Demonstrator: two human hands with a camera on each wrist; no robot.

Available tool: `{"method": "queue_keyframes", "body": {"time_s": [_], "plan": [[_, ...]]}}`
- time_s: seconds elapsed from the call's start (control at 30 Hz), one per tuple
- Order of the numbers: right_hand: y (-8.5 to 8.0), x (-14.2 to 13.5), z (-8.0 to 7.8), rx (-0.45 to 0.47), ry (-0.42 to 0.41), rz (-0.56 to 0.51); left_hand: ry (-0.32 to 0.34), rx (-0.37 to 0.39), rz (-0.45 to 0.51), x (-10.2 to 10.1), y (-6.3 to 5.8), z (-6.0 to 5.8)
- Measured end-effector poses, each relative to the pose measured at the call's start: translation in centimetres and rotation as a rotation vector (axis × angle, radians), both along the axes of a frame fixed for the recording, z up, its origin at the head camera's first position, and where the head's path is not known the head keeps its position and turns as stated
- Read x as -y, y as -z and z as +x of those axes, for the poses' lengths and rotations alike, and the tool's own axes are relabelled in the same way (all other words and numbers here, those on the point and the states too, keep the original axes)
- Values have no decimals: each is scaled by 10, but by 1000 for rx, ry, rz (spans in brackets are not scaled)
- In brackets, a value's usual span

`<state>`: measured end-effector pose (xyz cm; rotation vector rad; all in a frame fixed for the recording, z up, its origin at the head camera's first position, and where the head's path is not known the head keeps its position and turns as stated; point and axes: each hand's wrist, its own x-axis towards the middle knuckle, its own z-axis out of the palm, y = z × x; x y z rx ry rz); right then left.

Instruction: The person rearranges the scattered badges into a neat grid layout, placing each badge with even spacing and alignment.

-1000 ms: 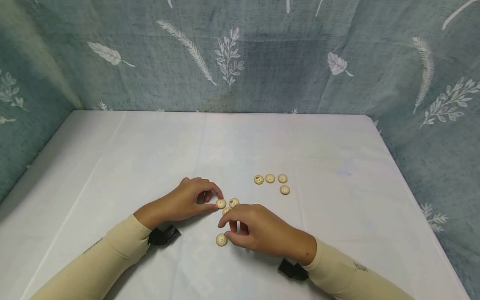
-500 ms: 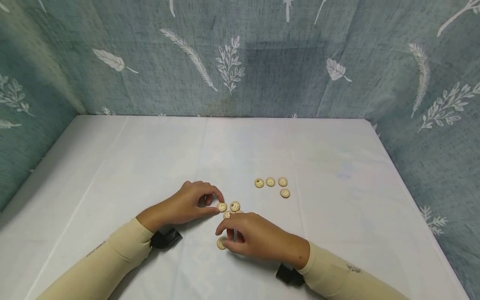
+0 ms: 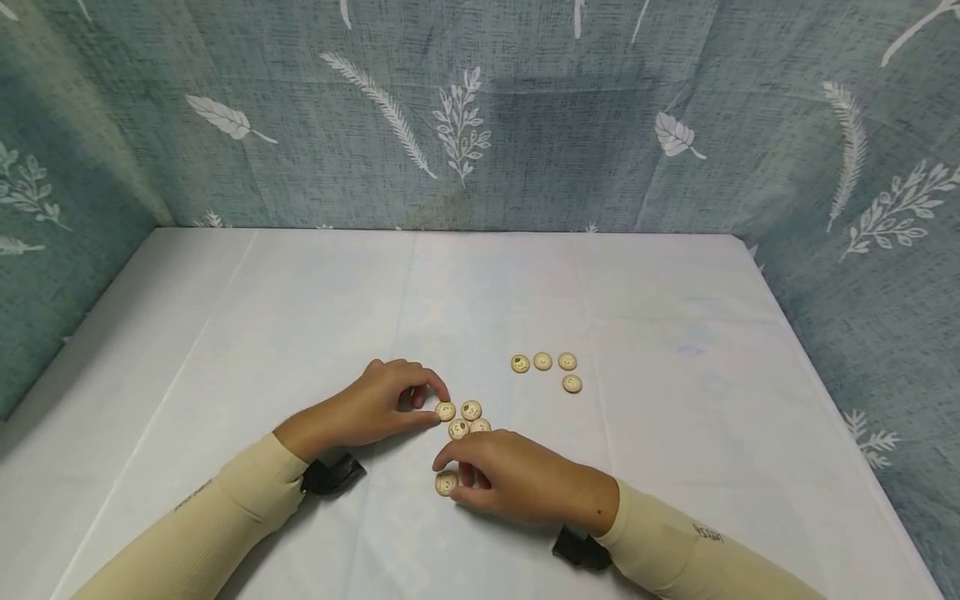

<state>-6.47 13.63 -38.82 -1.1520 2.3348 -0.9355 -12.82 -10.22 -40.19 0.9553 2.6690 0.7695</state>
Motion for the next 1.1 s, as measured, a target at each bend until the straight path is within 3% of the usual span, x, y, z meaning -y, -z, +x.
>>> {"method": "queue_keyframes", "body": {"time_s": [0.47, 0.73, 1.1], "plan": [[-3, 5, 9, 3, 17, 64, 31, -14, -12, 1, -4, 0], [-1, 9, 18, -80, 1, 89, 36, -7, -7, 4, 0, 4], [-2, 19, 26, -121, 17, 109, 47, 0, -2, 13, 2, 8]]}}
